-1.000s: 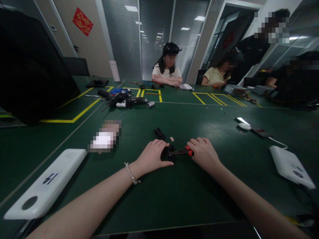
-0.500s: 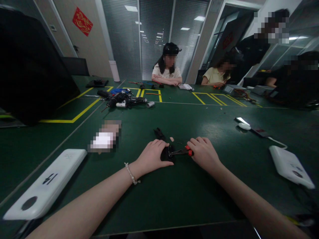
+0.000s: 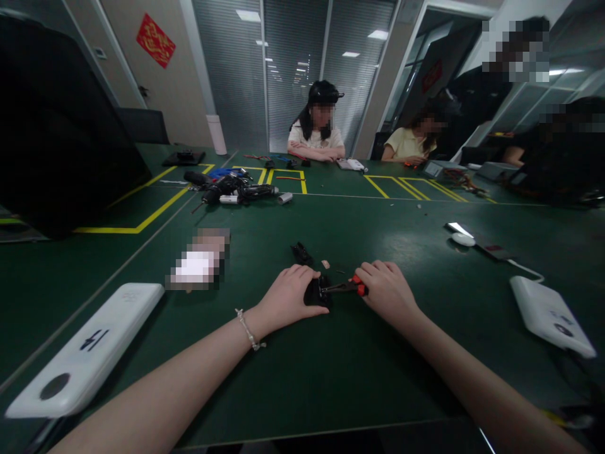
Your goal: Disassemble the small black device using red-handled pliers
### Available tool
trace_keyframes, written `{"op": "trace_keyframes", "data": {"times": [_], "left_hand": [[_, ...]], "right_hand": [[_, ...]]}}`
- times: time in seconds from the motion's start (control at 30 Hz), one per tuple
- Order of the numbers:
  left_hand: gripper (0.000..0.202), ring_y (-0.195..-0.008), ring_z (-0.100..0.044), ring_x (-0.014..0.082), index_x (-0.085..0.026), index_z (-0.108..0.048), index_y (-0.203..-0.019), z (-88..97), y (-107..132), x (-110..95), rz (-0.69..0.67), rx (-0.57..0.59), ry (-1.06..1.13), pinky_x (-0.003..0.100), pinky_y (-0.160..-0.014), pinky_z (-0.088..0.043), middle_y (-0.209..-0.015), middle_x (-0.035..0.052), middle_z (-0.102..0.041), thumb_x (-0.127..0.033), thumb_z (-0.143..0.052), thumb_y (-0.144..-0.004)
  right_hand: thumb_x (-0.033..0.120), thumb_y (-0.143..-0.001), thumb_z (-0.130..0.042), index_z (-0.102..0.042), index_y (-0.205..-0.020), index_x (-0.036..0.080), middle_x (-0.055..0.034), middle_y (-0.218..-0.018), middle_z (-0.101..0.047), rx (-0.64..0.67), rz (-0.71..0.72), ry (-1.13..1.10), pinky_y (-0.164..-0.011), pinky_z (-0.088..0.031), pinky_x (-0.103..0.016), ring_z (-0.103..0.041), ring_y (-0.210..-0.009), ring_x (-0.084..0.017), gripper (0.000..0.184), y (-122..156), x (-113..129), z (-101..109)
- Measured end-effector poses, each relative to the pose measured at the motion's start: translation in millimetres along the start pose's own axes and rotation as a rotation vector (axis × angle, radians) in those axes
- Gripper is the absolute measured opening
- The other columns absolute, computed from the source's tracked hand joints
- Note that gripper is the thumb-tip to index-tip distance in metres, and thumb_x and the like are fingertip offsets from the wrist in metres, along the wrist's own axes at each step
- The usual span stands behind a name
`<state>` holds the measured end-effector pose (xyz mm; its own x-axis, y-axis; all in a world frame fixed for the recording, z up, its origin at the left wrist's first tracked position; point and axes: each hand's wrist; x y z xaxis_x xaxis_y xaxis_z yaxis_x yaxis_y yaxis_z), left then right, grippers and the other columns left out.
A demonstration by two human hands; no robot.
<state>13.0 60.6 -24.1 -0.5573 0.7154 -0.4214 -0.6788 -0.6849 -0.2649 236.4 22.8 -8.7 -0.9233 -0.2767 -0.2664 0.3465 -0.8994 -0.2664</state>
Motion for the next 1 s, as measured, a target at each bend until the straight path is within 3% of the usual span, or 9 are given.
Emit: {"op": "trace_keyframes", "data": {"times": [1.0], "left_hand": [[0.059,-0.099,-0.048,0.0245,-0.019,-0.047,-0.109,2.0,0.0,-1.0,0.005,0.009,0.019,0.039,-0.084,-0.039,-0.105,0.0057,-0.054,-0.055,-0.06,-0.064]], "right_hand": [[0.013,-0.068,-0.05,-0.058,-0.086,0.018,-0.0043,-0.087,-0.059,0.021,-0.002,0.011,-0.072,-0.028,-0.033,-0.047,-0.08,-0.02,0.021,-0.1,0.3,1.0]]}}
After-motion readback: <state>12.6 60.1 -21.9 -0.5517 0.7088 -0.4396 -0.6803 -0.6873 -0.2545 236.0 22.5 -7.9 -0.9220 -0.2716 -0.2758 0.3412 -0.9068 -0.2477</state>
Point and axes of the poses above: each hand's wrist, its own y-axis away from the middle knuckle, its own z-axis out of the back of the hand, x = y × z
